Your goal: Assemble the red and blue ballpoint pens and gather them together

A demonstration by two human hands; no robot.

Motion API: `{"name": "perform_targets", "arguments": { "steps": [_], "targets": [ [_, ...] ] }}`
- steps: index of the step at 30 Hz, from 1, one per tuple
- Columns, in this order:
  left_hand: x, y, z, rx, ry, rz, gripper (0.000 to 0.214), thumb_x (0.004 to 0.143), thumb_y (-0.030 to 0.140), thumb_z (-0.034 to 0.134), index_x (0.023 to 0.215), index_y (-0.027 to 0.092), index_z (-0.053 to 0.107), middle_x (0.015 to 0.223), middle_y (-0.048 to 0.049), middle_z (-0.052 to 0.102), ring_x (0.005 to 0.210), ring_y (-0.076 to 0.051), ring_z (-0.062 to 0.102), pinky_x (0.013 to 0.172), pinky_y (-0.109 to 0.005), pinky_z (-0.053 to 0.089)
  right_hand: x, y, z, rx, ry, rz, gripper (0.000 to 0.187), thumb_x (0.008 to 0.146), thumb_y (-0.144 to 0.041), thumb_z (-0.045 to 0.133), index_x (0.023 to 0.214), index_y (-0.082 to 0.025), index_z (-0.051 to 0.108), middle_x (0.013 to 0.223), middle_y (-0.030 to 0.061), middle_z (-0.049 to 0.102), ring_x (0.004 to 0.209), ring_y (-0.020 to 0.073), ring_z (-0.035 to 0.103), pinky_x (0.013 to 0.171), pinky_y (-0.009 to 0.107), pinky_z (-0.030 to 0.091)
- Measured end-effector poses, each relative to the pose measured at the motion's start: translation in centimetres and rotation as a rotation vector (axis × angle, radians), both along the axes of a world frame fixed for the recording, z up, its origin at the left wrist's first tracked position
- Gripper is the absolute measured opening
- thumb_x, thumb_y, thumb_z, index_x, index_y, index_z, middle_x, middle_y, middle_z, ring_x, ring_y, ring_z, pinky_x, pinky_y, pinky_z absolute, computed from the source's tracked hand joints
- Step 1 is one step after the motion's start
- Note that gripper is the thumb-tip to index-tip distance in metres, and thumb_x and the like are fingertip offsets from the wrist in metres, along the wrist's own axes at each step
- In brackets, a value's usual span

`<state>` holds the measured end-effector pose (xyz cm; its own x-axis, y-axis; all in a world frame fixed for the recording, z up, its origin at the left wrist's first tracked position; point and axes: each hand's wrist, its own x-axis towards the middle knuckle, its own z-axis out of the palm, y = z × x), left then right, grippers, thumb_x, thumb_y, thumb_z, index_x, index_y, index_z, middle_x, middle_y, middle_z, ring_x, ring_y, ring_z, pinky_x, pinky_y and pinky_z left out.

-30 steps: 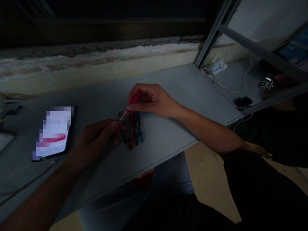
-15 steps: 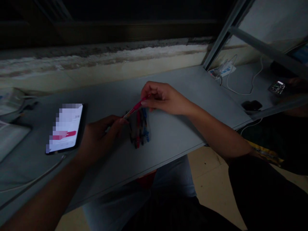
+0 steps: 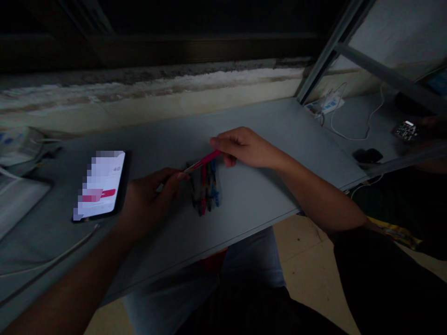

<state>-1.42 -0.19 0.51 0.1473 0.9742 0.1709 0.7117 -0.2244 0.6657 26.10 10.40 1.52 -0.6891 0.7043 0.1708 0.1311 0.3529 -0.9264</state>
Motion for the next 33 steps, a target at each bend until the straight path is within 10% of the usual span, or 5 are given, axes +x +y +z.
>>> {"name": "perform_targets", "arguments": {
  "steps": [3, 15, 20, 24, 33],
  "targets": [
    [0.1, 0.0, -0.1, 0.006, 0.006, 0.049, 0.05, 0.104, 0.055, 0.052, 0.101, 0.016, 0.083, 0.063, 0.0024, 0.065, 0.05, -0.014, 0.055, 0.051, -0.026, 0.037, 0.2, 0.3, 0.0, 0.044, 0.116, 0.069, 0.041, 0.095, -0.051, 0.085, 0.105, -0.017, 0.065, 0.076, -0.0048, 0.068, 0.064, 0.0087, 0.06, 0.062, 0.021, 0.044],
    [0.0, -0.6, -0.2, 0.167, 0.068, -0.046, 0.036, 0.104, 0.045, 0.063, 0.107, 0.017, 0.085, 0.081, -0.0055, 0.08, 0.067, -0.02, 0.072, 0.063, -0.029, 0.053, 0.1, 0.1, 0.5, 0.026, -0.15, 0.039, 0.064, 0.108, -0.072, 0.06, 0.072, -0.019, 0.059, 0.051, -0.008, 0.05, 0.05, 0.0068, 0.045, 0.061, 0.024, 0.038],
    [0.2, -1.0, -1.1, 0.244, -0.012, -0.346, 0.036, 0.108, 0.036, 0.071, 0.142, 0.023, 0.075, 0.098, -0.003, 0.083, 0.08, -0.017, 0.076, 0.077, -0.026, 0.061, -0.5, 0.2, 0.1, -0.1, 0.026, -0.109, 0.062, 0.099, -0.073, 0.073, 0.072, -0.019, 0.06, 0.052, -0.0065, 0.056, 0.051, 0.0066, 0.046, 0.056, 0.023, 0.035],
    [0.6, -1.0, -1.5, 0.24, -0.05, -0.606, 0.017, 0.113, 0.029, 0.068, 0.124, 0.024, 0.08, 0.102, -0.0041, 0.082, 0.09, -0.017, 0.078, 0.084, -0.027, 0.062, -1.0, 0.0, -0.5, -0.166, 0.028, -0.114, 0.062, 0.095, -0.073, 0.078, 0.071, -0.018, 0.062, 0.051, -0.0065, 0.057, 0.051, 0.0063, 0.046, 0.056, 0.023, 0.035],
    [1.5, -1.5, -1.1, 0.133, -0.14, -0.685, 0.022, 0.114, 0.03, 0.071, 0.098, 0.021, 0.083, 0.087, -0.0022, 0.08, 0.079, -0.015, 0.075, 0.072, -0.024, 0.057, -1.8, -0.5, -0.9, -0.209, 0.032, -0.02, 0.06, 0.088, -0.071, 0.085, 0.073, -0.016, 0.065, 0.051, -0.0075, 0.055, 0.051, 0.0059, 0.044, 0.054, 0.023, 0.031]
  ]
}}
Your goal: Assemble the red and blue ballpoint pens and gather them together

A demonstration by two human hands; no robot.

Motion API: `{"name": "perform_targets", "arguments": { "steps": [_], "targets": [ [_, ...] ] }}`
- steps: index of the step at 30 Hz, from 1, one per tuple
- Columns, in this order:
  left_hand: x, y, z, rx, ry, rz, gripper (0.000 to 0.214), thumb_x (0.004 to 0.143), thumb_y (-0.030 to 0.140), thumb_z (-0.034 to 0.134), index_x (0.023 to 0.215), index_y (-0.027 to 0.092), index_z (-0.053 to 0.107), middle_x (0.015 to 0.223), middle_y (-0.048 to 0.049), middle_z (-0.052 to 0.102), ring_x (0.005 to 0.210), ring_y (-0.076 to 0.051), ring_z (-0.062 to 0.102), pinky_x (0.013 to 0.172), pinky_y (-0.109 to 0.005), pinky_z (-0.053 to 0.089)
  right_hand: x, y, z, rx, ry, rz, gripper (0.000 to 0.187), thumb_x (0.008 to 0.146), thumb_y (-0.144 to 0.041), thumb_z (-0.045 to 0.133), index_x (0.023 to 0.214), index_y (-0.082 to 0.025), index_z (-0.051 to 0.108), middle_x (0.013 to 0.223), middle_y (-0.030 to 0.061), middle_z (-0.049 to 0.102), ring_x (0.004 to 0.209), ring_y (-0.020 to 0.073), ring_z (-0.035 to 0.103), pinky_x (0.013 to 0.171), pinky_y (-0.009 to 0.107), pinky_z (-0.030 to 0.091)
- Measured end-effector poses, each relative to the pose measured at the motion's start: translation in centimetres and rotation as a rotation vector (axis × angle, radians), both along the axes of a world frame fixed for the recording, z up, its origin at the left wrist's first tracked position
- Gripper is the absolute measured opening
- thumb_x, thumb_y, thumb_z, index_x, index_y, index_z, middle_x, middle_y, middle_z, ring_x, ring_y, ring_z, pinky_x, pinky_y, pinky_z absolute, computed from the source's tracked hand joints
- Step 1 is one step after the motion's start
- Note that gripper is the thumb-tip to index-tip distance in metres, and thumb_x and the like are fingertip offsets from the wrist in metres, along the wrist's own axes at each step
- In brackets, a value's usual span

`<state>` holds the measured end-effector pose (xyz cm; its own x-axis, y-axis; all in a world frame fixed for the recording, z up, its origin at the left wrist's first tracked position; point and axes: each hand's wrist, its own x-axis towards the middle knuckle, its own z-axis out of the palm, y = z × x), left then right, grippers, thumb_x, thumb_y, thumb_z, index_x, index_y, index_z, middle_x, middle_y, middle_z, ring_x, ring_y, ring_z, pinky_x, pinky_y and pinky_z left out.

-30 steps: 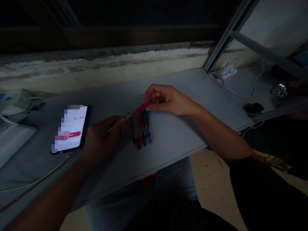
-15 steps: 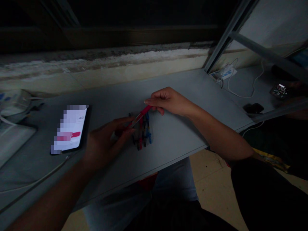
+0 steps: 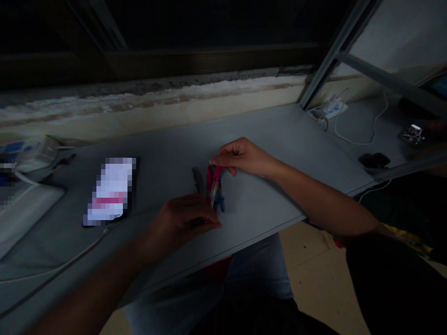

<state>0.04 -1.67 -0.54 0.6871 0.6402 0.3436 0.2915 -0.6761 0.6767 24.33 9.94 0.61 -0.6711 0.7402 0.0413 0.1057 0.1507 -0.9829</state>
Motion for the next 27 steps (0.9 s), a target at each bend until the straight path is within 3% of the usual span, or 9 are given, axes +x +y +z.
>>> {"name": "perform_targets", "arguments": {
  "steps": [5, 12, 18, 24, 27],
  "targets": [
    [0.5, -0.6, -0.8, -0.076, -0.062, 0.004, 0.03, 0.114, 0.041, 0.07, 0.095, 0.021, 0.081, 0.082, -0.0012, 0.075, 0.073, -0.013, 0.07, 0.067, -0.023, 0.053, 0.0, -0.3, 0.2, 0.02, -0.006, 0.018, 0.063, 0.089, -0.071, 0.084, 0.068, -0.017, 0.06, 0.051, -0.0077, 0.054, 0.05, 0.005, 0.04, 0.053, 0.023, 0.029],
    [0.8, -0.8, -0.4, 0.075, 0.035, -0.043, 0.022, 0.117, 0.022, 0.061, 0.102, 0.021, 0.077, 0.09, -0.0018, 0.078, 0.085, -0.015, 0.074, 0.085, -0.025, 0.06, 0.0, -0.7, 0.5, 0.032, 0.003, 0.05, 0.057, 0.092, -0.066, 0.085, 0.072, -0.017, 0.063, 0.053, -0.008, 0.054, 0.052, 0.0055, 0.039, 0.053, 0.023, 0.028],
    [0.9, -1.1, -0.5, 0.095, 0.065, -0.026, 0.011, 0.113, 0.031, 0.071, 0.114, 0.022, 0.076, 0.093, -0.0025, 0.078, 0.088, -0.019, 0.076, 0.083, -0.028, 0.063, -0.2, -1.2, 0.5, 0.065, -0.037, 0.088, 0.056, 0.093, -0.066, 0.083, 0.074, -0.017, 0.065, 0.057, -0.0076, 0.055, 0.054, 0.0064, 0.042, 0.054, 0.023, 0.03],
    [0.7, -1.1, -0.1, 0.103, 0.094, -0.031, 0.016, 0.116, 0.017, 0.059, 0.112, 0.022, 0.074, 0.099, -0.0032, 0.08, 0.097, -0.019, 0.076, 0.089, -0.029, 0.064, 0.0, -1.5, 0.7, 0.094, -0.078, 0.091, 0.059, 0.098, -0.07, 0.075, 0.074, -0.016, 0.067, 0.057, -0.0062, 0.057, 0.055, 0.0076, 0.047, 0.058, 0.023, 0.035],
    [0.6, -1.1, -0.2, 0.107, 0.092, -0.006, 0.017, 0.116, 0.019, 0.058, 0.122, 0.024, 0.073, 0.107, -0.0043, 0.08, 0.106, -0.021, 0.077, 0.094, -0.031, 0.065, 0.2, -1.5, 1.0, 0.098, -0.098, 0.069, 0.062, 0.1, -0.072, 0.071, 0.073, -0.016, 0.067, 0.058, -0.0046, 0.059, 0.056, 0.0081, 0.049, 0.059, 0.024, 0.036]
  ]
}}
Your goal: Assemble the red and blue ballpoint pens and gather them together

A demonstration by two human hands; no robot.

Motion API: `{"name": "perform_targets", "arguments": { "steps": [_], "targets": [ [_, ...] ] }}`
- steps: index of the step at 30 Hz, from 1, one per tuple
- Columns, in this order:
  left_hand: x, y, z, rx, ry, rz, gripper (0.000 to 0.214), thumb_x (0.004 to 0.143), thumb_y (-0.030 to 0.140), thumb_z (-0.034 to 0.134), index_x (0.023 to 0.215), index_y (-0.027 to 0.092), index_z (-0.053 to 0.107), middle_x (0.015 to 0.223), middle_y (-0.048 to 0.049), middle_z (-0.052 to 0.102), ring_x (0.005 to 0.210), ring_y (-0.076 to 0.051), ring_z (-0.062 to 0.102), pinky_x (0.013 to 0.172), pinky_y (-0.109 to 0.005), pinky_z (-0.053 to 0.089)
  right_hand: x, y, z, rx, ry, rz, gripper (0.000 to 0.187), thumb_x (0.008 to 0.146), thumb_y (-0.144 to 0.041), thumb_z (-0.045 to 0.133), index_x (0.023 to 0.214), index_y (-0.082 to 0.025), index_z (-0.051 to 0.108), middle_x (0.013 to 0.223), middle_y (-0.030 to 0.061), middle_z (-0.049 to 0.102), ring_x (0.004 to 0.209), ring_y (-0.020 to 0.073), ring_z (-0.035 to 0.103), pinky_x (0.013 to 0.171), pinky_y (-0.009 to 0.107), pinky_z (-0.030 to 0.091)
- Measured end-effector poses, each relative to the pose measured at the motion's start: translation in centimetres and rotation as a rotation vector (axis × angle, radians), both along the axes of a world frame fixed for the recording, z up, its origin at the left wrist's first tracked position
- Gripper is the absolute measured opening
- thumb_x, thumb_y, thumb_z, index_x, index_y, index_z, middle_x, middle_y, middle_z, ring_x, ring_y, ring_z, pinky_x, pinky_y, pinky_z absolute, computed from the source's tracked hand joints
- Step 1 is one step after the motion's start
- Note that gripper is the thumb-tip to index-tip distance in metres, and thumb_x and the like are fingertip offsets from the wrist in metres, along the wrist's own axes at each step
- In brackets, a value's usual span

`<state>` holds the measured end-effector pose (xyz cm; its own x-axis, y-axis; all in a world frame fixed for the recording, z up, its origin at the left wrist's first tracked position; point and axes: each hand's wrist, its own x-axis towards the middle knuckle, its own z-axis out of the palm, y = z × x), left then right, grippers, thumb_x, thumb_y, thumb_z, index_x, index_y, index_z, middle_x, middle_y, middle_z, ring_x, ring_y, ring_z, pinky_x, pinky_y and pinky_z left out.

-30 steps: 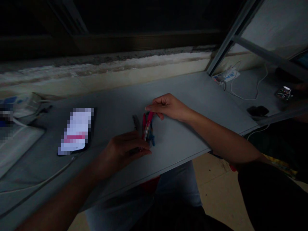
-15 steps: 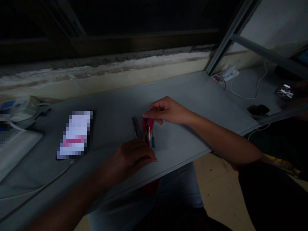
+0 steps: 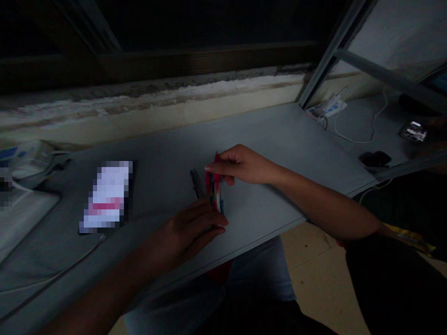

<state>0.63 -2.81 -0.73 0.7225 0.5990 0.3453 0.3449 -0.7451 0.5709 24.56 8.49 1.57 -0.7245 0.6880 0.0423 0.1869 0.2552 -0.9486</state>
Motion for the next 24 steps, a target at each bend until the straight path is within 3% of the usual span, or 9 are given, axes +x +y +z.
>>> {"name": "perform_targets", "arguments": {
  "steps": [5, 11, 24],
  "targets": [
    [0.0, -0.1, -0.1, 0.049, 0.007, -0.009, 0.02, 0.119, 0.02, 0.052, 0.122, 0.023, 0.071, 0.107, -0.0039, 0.078, 0.103, -0.019, 0.076, 0.092, -0.028, 0.064, 0.1, -0.1, 0.2, -0.001, -0.017, -0.014, 0.064, 0.102, -0.073, 0.068, 0.074, -0.016, 0.067, 0.057, -0.0048, 0.058, 0.055, 0.0079, 0.049, 0.059, 0.024, 0.035],
    [0.0, -0.3, -0.1, 0.05, 0.029, -0.004, 0.023, 0.12, 0.024, 0.052, 0.133, 0.024, 0.071, 0.118, -0.0057, 0.081, 0.113, -0.021, 0.079, 0.102, -0.032, 0.066, -0.1, -0.2, 0.0, 0.013, -0.042, -0.018, 0.066, 0.103, -0.074, 0.065, 0.074, -0.015, 0.067, 0.058, -0.0038, 0.061, 0.056, 0.0082, 0.052, 0.063, 0.025, 0.038],
    [0.3, -0.1, 0.0, 0.139, 0.007, -0.006, 0.019, 0.118, 0.017, 0.052, 0.123, 0.021, 0.07, 0.109, -0.0051, 0.08, 0.101, -0.019, 0.079, 0.094, -0.029, 0.067, -0.8, -0.3, -0.9, -0.088, 0.03, 0.03, 0.067, 0.102, -0.079, 0.062, 0.08, -0.016, 0.069, 0.069, -0.0005, 0.068, 0.067, 0.0122, 0.063, 0.073, 0.028, 0.048]
  ]
}}
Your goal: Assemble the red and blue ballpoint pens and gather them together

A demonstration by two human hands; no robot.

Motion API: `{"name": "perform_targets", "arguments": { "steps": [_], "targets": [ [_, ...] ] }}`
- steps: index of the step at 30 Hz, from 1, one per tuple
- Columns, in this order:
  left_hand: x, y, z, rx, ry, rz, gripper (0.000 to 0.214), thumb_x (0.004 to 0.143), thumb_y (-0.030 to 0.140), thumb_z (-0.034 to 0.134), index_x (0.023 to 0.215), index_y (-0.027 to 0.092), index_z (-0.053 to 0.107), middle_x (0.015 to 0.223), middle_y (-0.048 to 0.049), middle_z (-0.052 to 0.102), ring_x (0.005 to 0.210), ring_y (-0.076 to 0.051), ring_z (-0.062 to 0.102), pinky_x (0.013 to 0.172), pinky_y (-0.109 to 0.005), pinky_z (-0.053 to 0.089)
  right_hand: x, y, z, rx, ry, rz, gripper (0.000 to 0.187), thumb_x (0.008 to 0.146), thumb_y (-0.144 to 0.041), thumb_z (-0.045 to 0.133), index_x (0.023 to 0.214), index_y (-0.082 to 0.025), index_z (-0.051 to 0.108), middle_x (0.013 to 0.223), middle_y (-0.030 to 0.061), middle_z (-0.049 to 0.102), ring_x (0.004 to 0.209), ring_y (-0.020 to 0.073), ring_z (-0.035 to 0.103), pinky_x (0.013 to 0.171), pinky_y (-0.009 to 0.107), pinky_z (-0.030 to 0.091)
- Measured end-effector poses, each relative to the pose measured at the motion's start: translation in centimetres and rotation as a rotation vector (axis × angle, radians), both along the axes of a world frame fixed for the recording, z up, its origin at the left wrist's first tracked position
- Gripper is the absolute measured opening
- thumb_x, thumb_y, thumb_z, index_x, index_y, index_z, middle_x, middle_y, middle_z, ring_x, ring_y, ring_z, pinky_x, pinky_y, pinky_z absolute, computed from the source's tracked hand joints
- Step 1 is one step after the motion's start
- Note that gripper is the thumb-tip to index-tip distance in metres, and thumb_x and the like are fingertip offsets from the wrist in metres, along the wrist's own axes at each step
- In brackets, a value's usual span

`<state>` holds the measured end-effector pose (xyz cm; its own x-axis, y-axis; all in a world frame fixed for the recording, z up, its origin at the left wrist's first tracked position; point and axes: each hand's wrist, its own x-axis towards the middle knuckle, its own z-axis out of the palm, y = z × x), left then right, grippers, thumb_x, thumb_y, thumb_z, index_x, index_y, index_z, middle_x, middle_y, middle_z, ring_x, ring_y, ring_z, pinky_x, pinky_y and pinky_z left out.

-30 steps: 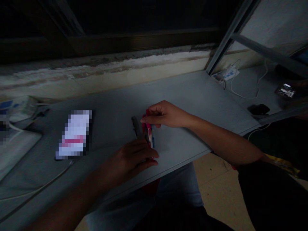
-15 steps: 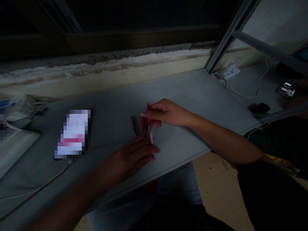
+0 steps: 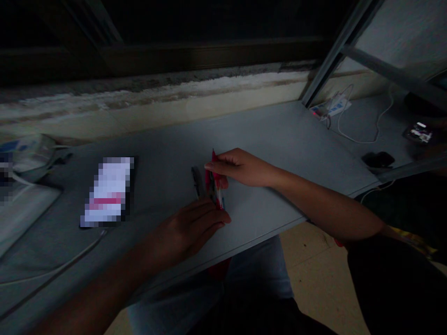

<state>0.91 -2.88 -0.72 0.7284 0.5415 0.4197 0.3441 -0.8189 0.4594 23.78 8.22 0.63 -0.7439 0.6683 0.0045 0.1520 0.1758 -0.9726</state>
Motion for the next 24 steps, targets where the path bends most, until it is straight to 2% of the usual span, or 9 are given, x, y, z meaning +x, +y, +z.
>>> {"name": "perform_targets", "arguments": {
  "steps": [6, 11, 17, 24],
  "targets": [
    [0.06, 0.06, -0.15, -0.007, 0.018, -0.009, 0.016, 0.119, 0.024, 0.055, 0.127, 0.022, 0.068, 0.11, -0.0061, 0.079, 0.102, -0.021, 0.079, 0.092, -0.033, 0.068, -0.43, -0.2, -0.31, -0.028, 0.071, 0.046, 0.057, 0.107, -0.065, 0.066, 0.078, -0.017, 0.068, 0.07, -0.0018, 0.069, 0.068, 0.011, 0.063, 0.076, 0.028, 0.049],
    [0.07, 0.14, -0.24, 0.032, 0.04, 0.0, 0.018, 0.121, 0.02, 0.048, 0.123, 0.021, 0.066, 0.105, -0.0048, 0.078, 0.098, -0.019, 0.077, 0.089, -0.031, 0.066, -0.77, -0.04, -0.49, -0.09, 0.093, 0.032, 0.05, 0.108, -0.056, 0.069, 0.077, -0.017, 0.065, 0.069, -0.0026, 0.068, 0.068, 0.0112, 0.064, 0.075, 0.027, 0.05],
    [0.19, 0.26, -0.06, 0.027, 0.032, 0.01, 0.015, 0.118, 0.017, 0.051, 0.121, 0.023, 0.065, 0.103, -0.0039, 0.077, 0.095, -0.019, 0.076, 0.089, -0.031, 0.065, -0.95, 0.13, -0.67, -0.127, 0.129, 0.021, 0.05, 0.106, -0.058, 0.072, 0.077, -0.018, 0.065, 0.067, -0.0032, 0.068, 0.067, 0.011, 0.064, 0.075, 0.027, 0.052],
    [0.28, 0.22, 0.24, 0.077, 0.051, 0.065, 0.017, 0.12, 0.02, 0.047, 0.122, 0.023, 0.064, 0.106, -0.0048, 0.076, 0.1, -0.019, 0.078, 0.091, -0.031, 0.066, -0.74, 0.17, -0.3, -0.105, 0.112, -0.03, 0.05, 0.108, -0.057, 0.069, 0.077, -0.018, 0.064, 0.067, -0.0031, 0.067, 0.066, 0.0106, 0.063, 0.073, 0.027, 0.05]
  ]
}}
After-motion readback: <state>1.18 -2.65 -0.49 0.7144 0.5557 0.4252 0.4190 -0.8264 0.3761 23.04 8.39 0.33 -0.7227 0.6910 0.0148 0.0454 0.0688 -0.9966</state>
